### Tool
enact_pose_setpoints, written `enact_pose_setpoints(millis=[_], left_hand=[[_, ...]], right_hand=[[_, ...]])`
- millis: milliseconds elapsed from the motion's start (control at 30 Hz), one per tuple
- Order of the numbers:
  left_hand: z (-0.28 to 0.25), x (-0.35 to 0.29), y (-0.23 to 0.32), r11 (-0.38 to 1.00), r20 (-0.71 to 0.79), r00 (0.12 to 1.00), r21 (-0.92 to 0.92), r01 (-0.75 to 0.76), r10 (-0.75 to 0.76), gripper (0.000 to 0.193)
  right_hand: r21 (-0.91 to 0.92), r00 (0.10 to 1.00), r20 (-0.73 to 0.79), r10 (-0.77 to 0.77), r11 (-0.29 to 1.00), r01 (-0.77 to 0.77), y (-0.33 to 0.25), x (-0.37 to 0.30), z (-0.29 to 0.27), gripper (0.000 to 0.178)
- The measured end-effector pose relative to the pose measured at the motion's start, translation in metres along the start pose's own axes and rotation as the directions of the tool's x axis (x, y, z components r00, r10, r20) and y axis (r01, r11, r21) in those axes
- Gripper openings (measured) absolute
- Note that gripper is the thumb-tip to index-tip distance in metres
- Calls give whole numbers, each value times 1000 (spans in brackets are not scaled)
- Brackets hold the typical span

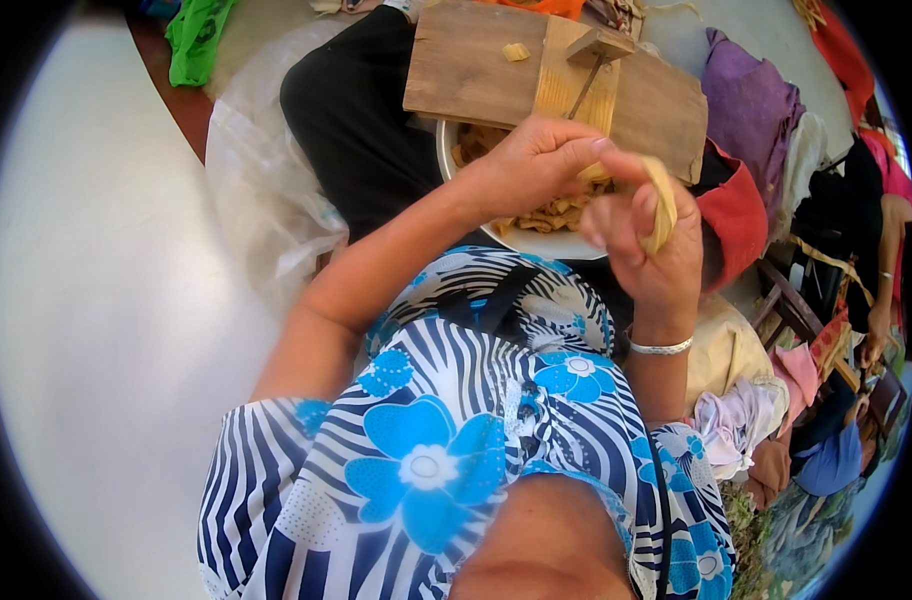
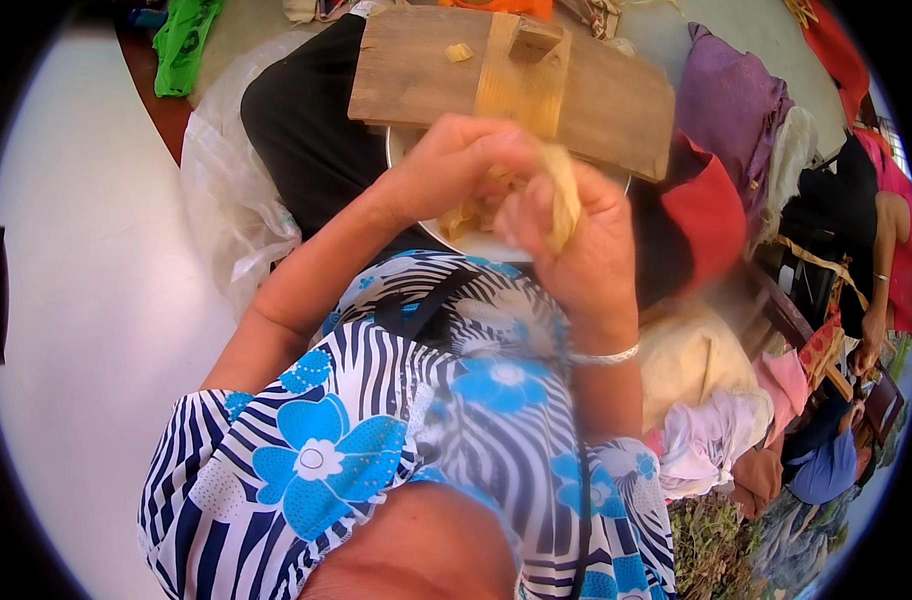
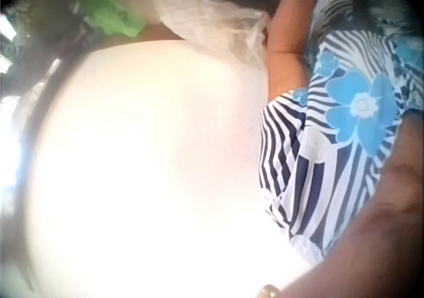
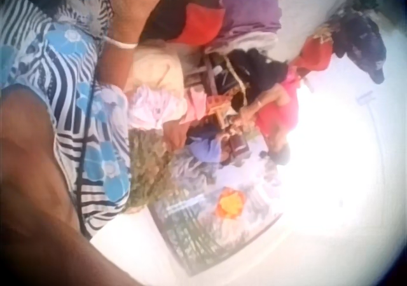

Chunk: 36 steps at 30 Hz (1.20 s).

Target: The person pulls thin strips of plant material through a metal blade mounted on a wooden block and places the processed strips into a large bowl.

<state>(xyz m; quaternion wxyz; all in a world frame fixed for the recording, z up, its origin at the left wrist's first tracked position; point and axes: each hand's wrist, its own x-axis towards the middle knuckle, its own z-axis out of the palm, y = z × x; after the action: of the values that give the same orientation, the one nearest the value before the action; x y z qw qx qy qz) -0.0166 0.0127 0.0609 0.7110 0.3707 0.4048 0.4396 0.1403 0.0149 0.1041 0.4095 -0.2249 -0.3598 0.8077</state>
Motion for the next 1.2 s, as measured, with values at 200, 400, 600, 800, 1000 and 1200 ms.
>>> enact_pose_setpoints(millis=[200, 400, 600, 800, 1000, 1200], left_hand=[[23, 15, -19, 984, 10, 986, -53, -168, 168, 37], [0, 18, -42, 990, -22, 999, 136, 43, -41, 21], [-1, 12, -57, 299, 36, 909, 938, -174, 415, 16], [4, 15, -76, 305, 72, 688, 860, -410, 722, 22], [17, 9, -48, 570, -57, 846, 763, -306, 531, 18], [13, 21, -36, 774, -194, 958, 631, -44, 212, 16]], right_hand=[[-902, 850, -108, -515, 410, 134, 36, 29, -56, 24], [-999, 876, -51, -481, 39, -37, 37, 22, -64, 17], [-893, 945, -308, -110, 377, -247, 56, 6, -97, 18], [116, 878, -345, 331, 944, -310, 66, 2, -83, 23], [-432, 935, -355, -3, 887, -161, 56, 4, -74, 20], [-756, 845, -269, -462, 645, 112, 42, 11, -71, 12]])
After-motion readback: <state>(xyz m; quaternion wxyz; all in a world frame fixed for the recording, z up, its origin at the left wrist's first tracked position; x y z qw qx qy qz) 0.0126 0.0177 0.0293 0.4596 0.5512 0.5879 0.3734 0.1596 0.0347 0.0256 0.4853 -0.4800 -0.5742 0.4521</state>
